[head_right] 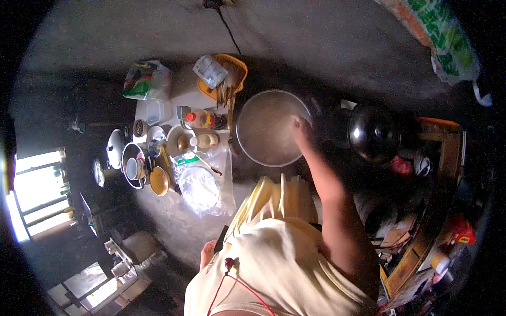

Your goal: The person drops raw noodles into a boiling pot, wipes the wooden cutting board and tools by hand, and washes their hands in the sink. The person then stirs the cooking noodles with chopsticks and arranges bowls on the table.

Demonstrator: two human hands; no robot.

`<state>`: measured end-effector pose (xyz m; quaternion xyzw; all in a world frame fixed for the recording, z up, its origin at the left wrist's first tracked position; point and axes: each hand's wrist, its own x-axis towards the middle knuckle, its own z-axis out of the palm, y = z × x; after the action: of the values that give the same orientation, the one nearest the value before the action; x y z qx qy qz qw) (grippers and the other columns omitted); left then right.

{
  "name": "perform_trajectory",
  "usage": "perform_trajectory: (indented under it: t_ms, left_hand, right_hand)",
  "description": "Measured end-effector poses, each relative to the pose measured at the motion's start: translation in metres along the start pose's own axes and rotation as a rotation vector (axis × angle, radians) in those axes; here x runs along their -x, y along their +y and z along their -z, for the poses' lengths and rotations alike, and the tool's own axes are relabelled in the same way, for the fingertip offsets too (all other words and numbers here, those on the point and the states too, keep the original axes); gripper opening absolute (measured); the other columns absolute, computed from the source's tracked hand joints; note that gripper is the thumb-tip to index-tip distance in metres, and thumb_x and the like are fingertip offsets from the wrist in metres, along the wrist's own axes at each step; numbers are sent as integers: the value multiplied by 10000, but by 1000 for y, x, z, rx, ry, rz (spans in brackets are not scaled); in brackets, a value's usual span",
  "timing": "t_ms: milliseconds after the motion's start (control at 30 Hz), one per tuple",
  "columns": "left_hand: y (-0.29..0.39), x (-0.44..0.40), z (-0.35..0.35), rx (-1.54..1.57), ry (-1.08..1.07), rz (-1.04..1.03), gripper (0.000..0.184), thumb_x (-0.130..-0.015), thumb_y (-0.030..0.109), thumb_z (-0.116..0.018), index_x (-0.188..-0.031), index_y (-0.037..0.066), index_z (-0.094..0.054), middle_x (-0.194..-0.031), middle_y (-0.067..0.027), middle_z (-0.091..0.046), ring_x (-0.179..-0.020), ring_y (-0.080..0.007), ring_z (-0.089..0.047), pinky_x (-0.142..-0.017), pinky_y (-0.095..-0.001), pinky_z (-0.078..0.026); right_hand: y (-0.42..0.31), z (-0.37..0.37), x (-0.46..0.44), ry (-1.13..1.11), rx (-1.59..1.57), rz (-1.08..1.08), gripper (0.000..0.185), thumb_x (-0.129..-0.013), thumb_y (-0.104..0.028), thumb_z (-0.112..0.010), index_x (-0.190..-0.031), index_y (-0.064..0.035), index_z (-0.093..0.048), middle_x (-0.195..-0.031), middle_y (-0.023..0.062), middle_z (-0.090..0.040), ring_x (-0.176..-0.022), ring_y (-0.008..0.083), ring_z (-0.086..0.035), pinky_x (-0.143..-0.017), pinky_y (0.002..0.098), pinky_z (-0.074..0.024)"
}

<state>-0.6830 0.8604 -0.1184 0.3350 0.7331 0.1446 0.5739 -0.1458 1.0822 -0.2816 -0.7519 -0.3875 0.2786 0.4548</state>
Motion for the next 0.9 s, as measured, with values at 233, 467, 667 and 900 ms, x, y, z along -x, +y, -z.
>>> perform_trajectory:
  t_ms: [233, 467, 667, 900]
  left_hand:
    - [20, -6, -6, -325, 22, -150, 205, -868, 105, -517, -1028, -21, -542, -954, -77, -608, -879, -122, -555, -799, -228, -426]
    - [36, 6, -10, -320, 105, -82, 214, -874, 129, -516, -1019, -25, -547, -966, -85, -613, -886, -121, -559, -797, -234, -430]
    - [-26, -3, 11, -60, 4, -61, 207, -869, 104, -516, -1034, -19, -542, -945, -76, -612, -881, -119, -560, -794, -230, -431]
    - [7, 9, -5, -140, 60, -44, 228, -861, 70, -507, -1071, -18, -523, -972, -82, -598, -883, -123, -561, -799, -227, -429]
  right_hand:
    - [-8, -6, 13, -251, -194, -199, 254, -856, -161, -474, -1012, 7, -584, -849, 96, -630, -683, 148, -593, -653, 275, -471]
    - [-38, 4, 18, 9, 118, -137, 226, -840, -156, -482, -1016, -56, -581, -940, 149, -613, -808, 274, -599, -731, 344, -460]
    - [-44, -11, 8, -296, -275, -117, 252, -872, -196, -479, -1045, -38, -571, -961, 108, -620, -840, 181, -590, -698, 276, -472]
    - [-24, -8, 29, -227, 180, -233, 251, -800, -180, -517, -991, -35, -590, -887, 155, -622, -749, 245, -615, -693, 333, -476]
